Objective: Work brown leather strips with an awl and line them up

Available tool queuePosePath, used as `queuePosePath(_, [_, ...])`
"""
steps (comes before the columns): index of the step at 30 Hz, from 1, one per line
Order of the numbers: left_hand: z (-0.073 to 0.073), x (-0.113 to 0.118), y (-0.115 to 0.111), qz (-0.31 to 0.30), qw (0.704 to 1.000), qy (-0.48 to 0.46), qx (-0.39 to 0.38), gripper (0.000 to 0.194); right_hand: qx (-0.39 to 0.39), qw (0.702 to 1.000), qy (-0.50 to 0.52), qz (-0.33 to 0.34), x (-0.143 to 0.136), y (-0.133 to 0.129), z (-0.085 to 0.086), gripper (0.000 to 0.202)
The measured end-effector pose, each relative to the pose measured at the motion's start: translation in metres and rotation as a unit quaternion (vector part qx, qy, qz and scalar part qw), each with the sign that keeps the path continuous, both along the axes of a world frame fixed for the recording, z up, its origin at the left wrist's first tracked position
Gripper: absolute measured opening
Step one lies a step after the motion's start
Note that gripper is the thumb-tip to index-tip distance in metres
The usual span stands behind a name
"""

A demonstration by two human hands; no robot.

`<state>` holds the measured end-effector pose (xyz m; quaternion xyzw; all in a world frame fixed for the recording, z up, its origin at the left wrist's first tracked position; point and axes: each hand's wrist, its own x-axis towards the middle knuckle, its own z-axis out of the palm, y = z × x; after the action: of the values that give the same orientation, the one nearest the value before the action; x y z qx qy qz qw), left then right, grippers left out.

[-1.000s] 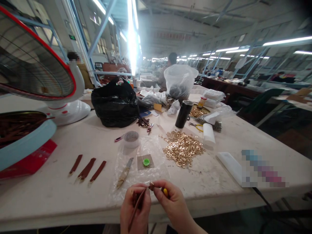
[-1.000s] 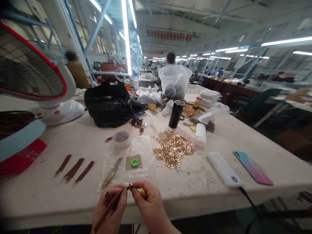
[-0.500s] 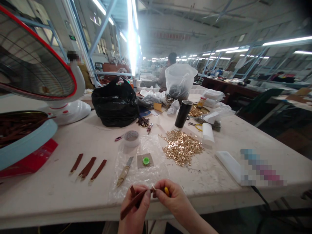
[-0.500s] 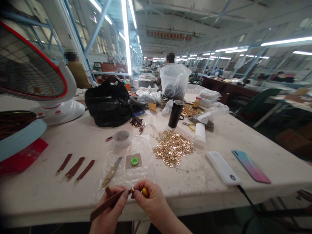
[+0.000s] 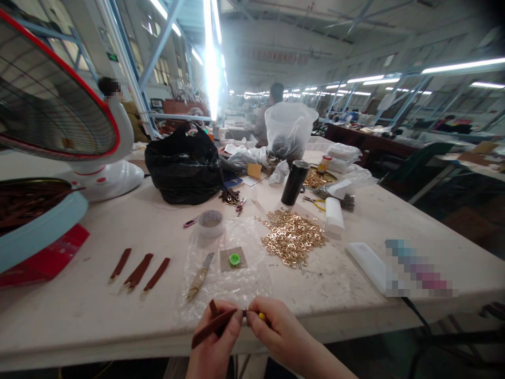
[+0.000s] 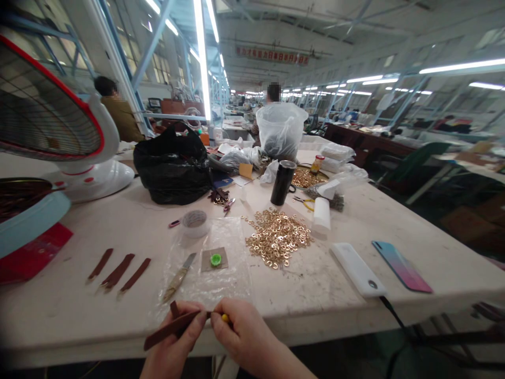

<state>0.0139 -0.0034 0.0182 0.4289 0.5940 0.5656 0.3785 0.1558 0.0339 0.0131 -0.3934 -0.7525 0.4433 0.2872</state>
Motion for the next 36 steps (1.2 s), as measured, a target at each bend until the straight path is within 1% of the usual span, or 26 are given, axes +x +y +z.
queuePosePath(2, [0.002, -0.001, 0.0, 0.003, 1.0, 0.003, 0.005, 0.013, 0.018, 1.0, -0.011, 0.011, 0.0, 0.0, 0.002, 0.02])
queuePosePath(4, [0.003, -0.002, -0.001, -0.005, 1.0, 0.007, 0.005, 0.013, 0.017, 0.999, -0.011, 0.027, 0.001, 0.0, 0.004, 0.019])
queuePosePath(6, [0.003, -0.004, -0.001, -0.029, 0.999, 0.015, -0.001, 0.014, 0.011, 0.999, -0.014, 0.032, 0.001, -0.001, 0.004, 0.018])
queuePosePath(9, [0.001, -0.007, -0.001, -0.062, 0.998, 0.026, -0.013, 0.016, 0.018, 0.999, -0.028, 0.02, 0.002, -0.003, 0.004, 0.016])
queuePosePath(15, [-0.001, -0.009, 0.002, -0.083, 0.996, 0.001, -0.021, 0.017, 0.017, 0.998, -0.037, 0.039, 0.002, -0.005, 0.003, 0.019])
queuePosePath(19, [0.003, -0.011, 0.003, -0.101, 0.994, -0.011, -0.039, 0.018, 0.007, 0.999, -0.022, 0.046, 0.001, -0.005, 0.002, 0.02])
queuePosePath(23, [0.006, -0.011, 0.004, -0.094, 0.993, -0.027, -0.063, 0.019, 0.006, 0.998, -0.022, 0.054, 0.001, -0.003, 0.003, 0.02])
queuePosePath(27, [0.008, -0.012, 0.006, -0.13, 0.987, -0.022, -0.09, 0.02, 0.007, 0.998, -0.025, 0.066, 0.002, -0.001, 0.004, 0.021])
queuePosePath(30, [0.007, -0.011, 0.006, -0.123, 0.988, -0.022, -0.094, 0.022, 0.011, 0.998, -0.031, 0.052, 0.001, 0.0, 0.004, 0.022])
queuePosePath(34, [-0.001, -0.007, 0.004, -0.089, 0.985, -0.079, -0.123, 0.031, 0.027, 0.999, -0.021, 0.019, -0.002, 0.001, 0.002, 0.021])
queuePosePath(36, [-0.005, -0.007, 0.003, -0.068, 0.988, -0.079, -0.112, 0.031, 0.006, 1.0, 0.004, 0.025, -0.002, 0.002, 0.001, 0.021])
